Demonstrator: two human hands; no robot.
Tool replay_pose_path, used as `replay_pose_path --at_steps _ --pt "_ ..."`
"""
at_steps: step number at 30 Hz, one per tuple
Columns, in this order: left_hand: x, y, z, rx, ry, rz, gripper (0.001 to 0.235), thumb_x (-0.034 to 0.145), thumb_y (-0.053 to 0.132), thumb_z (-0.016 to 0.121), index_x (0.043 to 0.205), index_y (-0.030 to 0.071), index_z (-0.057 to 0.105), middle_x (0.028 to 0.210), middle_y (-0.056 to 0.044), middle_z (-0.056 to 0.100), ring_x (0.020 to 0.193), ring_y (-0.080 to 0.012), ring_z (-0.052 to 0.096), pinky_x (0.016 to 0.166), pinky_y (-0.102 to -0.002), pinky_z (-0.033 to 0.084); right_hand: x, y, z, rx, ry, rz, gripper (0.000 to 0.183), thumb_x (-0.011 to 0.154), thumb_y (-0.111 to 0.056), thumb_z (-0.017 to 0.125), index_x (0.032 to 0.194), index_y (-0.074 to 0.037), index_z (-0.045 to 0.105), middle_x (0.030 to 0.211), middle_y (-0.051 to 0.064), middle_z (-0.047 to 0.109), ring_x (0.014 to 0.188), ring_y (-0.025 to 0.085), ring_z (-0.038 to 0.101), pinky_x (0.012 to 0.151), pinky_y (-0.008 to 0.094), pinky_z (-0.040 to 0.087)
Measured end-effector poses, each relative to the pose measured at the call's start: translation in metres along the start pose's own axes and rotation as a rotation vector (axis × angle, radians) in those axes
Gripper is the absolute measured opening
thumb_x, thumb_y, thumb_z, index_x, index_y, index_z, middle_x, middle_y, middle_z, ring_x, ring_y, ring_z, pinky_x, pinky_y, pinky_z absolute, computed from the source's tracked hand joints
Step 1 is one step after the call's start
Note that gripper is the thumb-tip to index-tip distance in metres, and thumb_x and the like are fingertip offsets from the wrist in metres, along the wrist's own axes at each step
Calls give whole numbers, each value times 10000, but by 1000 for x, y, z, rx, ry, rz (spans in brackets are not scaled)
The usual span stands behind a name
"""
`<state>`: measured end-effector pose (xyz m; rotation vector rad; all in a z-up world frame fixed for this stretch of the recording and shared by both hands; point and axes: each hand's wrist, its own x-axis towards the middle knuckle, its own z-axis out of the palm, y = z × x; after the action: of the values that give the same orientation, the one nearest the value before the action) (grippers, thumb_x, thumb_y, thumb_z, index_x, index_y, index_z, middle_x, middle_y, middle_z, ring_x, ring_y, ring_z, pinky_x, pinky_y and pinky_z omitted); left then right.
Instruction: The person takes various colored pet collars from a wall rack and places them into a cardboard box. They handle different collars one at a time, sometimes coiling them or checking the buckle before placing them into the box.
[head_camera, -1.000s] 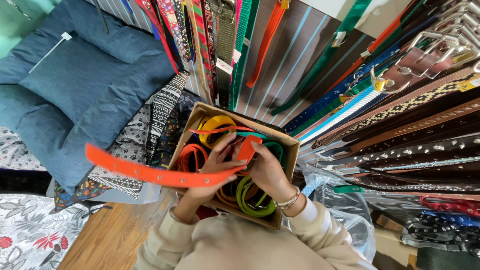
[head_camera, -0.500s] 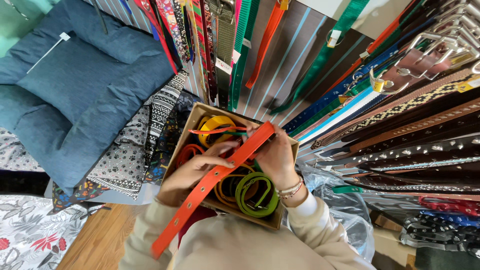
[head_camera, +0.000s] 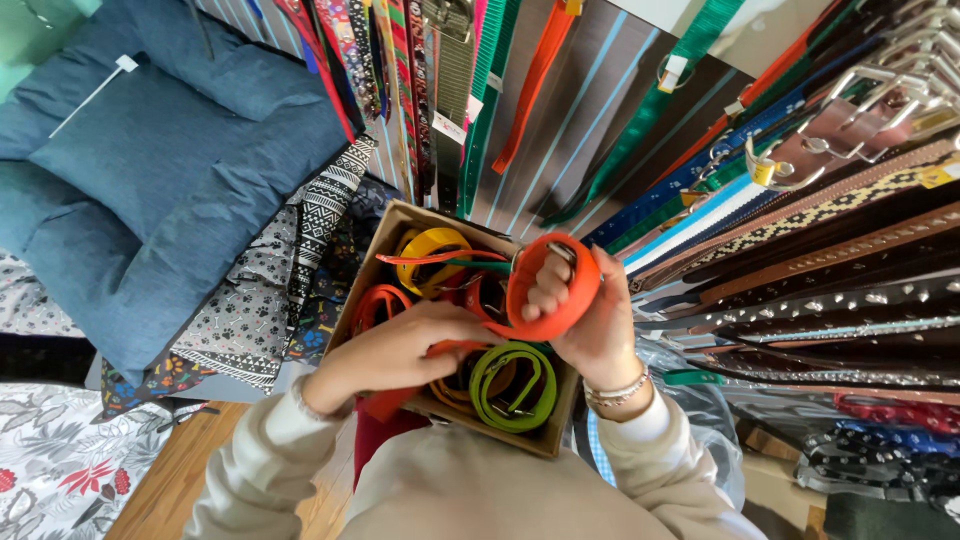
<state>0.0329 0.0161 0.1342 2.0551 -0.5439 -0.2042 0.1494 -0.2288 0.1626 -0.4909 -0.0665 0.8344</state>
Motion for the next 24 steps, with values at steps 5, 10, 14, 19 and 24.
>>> replay_pose_path --at_steps 5,10,14,19,24 --pt "14 31 4 398 256 266 226 858 109 717 1053 210 771 1095 -70 707 1191 -332 610 1034 -586 434 -22 -2 12 -179 -285 75 561 922 -593 414 702 -82 485 477 81 451 392 269 489 513 475 479" --pt "14 43 7 797 399 420 113 829 75 781 884 168 745 1001 -145 662 1020 -332 700 1012 -530 491 -34 -1 -10 -305 -473 144 607 954 -553 307 618 -99 529 410 80 558 338 242 595 434 407 520" --pt "22 46 -2 1060 469 541 103 749 177 869 759 132 777 1129 -150 720 1045 -292 654 1011 -513 488 -40 2 -27 -572 -419 371 600 984 -526 386 670 -46 564 455 96 589 396 228 647 454 342 542" --pt "32 48 -1 1210 574 595 156 820 198 847 886 73 782 1227 -138 698 1184 -327 603 1096 -610 464 -38 1 2 -842 -247 299 550 984 -351 492 641 49 652 444 178 586 374 274 649 360 385 527" --pt "42 40 24 1421 767 441 247 1003 133 548 1160 140 738 1500 -4 584 1439 -167 467 1209 -563 180 -27 4 -23 -1498 -33 154 432 1004 -388 549 716 -167 784 571 25 723 673 152 714 725 300 547"
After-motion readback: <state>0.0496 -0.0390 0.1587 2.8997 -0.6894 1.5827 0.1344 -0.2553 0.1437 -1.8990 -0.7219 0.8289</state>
